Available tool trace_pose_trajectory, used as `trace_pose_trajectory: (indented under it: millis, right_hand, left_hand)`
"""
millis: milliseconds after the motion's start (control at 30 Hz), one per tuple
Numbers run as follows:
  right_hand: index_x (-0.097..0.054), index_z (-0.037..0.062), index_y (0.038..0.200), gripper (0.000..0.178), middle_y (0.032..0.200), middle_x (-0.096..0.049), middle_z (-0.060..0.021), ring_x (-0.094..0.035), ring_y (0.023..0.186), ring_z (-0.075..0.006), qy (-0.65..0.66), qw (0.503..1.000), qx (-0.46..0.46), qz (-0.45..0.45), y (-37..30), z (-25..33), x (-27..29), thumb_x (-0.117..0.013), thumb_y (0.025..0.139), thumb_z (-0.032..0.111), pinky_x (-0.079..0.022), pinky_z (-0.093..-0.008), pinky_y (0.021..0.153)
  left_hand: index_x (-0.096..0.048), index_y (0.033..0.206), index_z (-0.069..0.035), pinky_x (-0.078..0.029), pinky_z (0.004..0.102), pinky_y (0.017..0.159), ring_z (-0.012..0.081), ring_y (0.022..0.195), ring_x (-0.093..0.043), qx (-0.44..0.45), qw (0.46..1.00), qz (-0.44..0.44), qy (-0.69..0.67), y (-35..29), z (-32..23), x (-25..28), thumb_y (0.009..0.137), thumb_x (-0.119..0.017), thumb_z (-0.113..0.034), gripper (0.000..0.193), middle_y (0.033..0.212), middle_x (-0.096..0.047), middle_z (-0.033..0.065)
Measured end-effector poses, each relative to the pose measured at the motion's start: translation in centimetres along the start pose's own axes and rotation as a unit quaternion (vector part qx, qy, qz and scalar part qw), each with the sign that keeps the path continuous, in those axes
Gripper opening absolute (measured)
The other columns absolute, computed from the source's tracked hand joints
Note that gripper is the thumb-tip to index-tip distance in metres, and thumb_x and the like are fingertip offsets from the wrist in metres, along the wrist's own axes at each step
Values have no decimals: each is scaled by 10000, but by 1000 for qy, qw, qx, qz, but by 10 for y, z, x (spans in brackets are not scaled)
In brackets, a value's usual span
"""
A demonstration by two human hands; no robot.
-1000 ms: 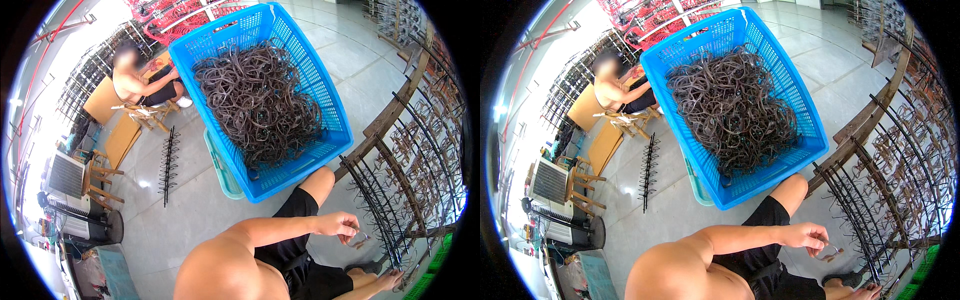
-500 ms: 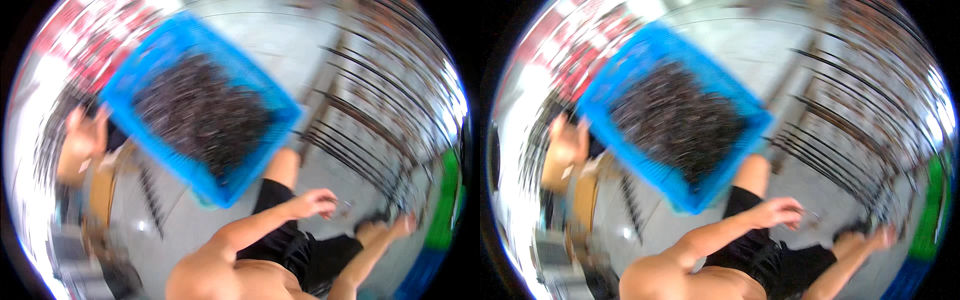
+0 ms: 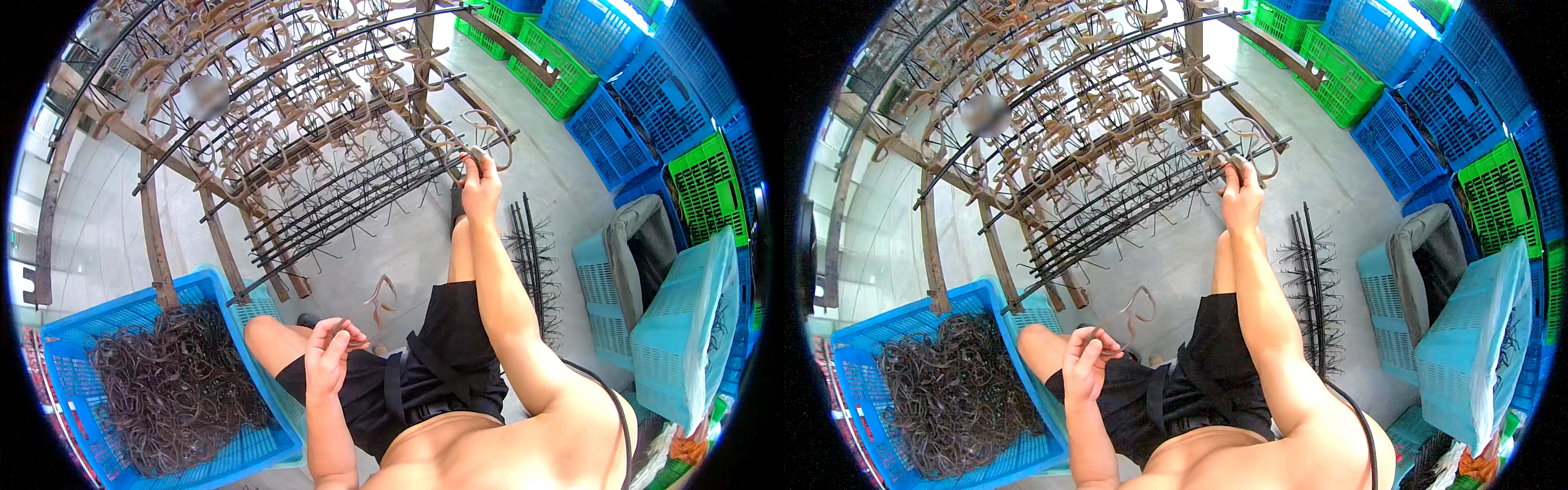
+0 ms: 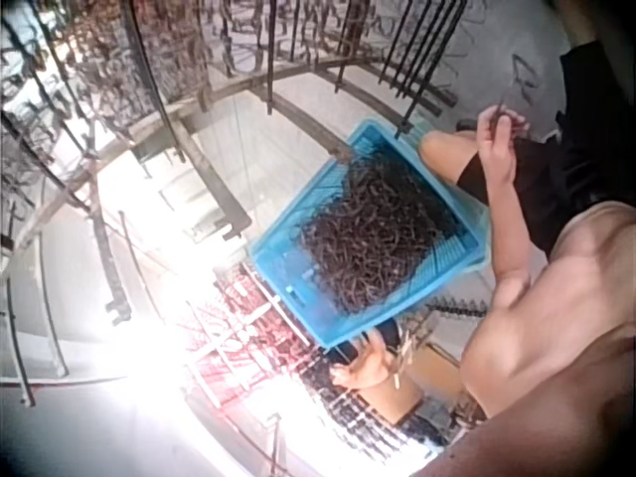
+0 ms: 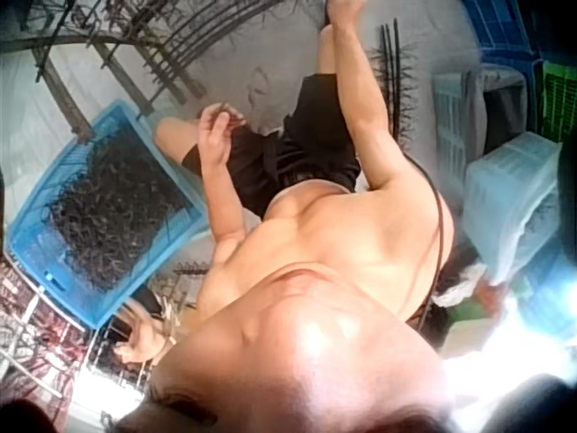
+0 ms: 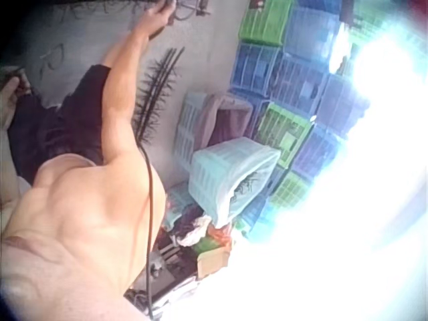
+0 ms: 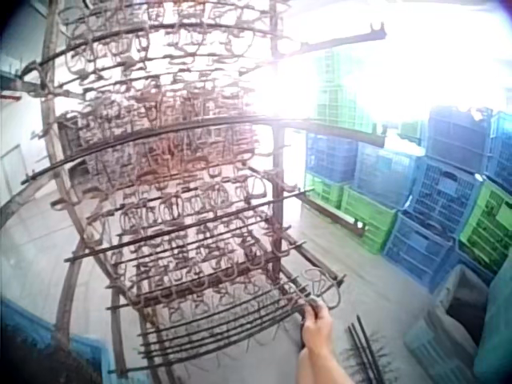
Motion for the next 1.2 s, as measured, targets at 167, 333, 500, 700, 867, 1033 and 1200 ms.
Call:
trace_pose_trajectory:
  millis: [167,333,500,700,867,1033,1200]
  right_hand:
    - [-587,30,1032,155,883,-642,-6,-485,591,-44,65,997,-43,17,3,-14,-3,-513,906,80,-394,-193,477]
    - [-591,39,1010,140,846,-624,6,-449,539,-37,93,993,-76,20,2,-14,-11,-511,901,74,-369,-187,472]
    - [-592,46,987,124,800,-601,13,-449,535,-39,94,994,-59,13,4,-12,-11,-524,897,98,-368,-193,475]
    - [-574,39,938,177,742,-552,15,-447,601,-59,11,999,-3,33,24,-3,-9,-565,895,210,-376,-220,531]
    - [-604,34,999,228,646,-518,18,-421,587,-69,-79,995,56,29,19,9,-16,-557,905,236,-368,-244,539]
    - [-613,35,1022,237,559,-501,-59,-437,501,-112,-128,987,92,12,13,18,-21,-546,909,232,-376,-285,479]
    - [-617,39,997,209,565,-512,-83,-445,496,-133,-144,982,125,18,11,24,-27,-553,903,215,-384,-300,484]
  left_hand:
    - [-544,1065,-33,-541,362,742,215,833,-627,10,1000,7,-15,2,-2,-7,884,-562,-86,190,928,-616,106]
    - [-549,1061,-38,-538,364,743,217,835,-627,14,1000,10,-13,6,1,-3,881,-568,-89,189,922,-616,102]
    - [-551,1059,-38,-536,356,736,215,833,-626,16,1000,5,-11,8,3,-2,878,-574,-96,191,917,-616,101]
    - [-538,1055,-30,-534,347,702,204,802,-610,15,1000,-9,15,10,1,-1,895,-521,-81,169,894,-603,110]
    - [-538,1063,-35,-529,351,707,208,809,-610,21,1000,1,10,10,1,-1,895,-519,-79,174,896,-602,105]
    - [-543,1058,-40,-527,353,712,206,811,-612,24,1000,9,7,13,4,-6,893,-527,-84,171,897,-604,102]
    - [-556,1047,-40,-534,351,703,208,800,-620,26,999,21,4,15,7,-14,886,-549,-94,170,892,-605,99]
Point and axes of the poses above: each hand's wrist, its own y-axis towards the middle knuckle, its own x-axis out of the back of the hand, z = x × y, the point moved 10 cm from there along y, towards the middle knuckle
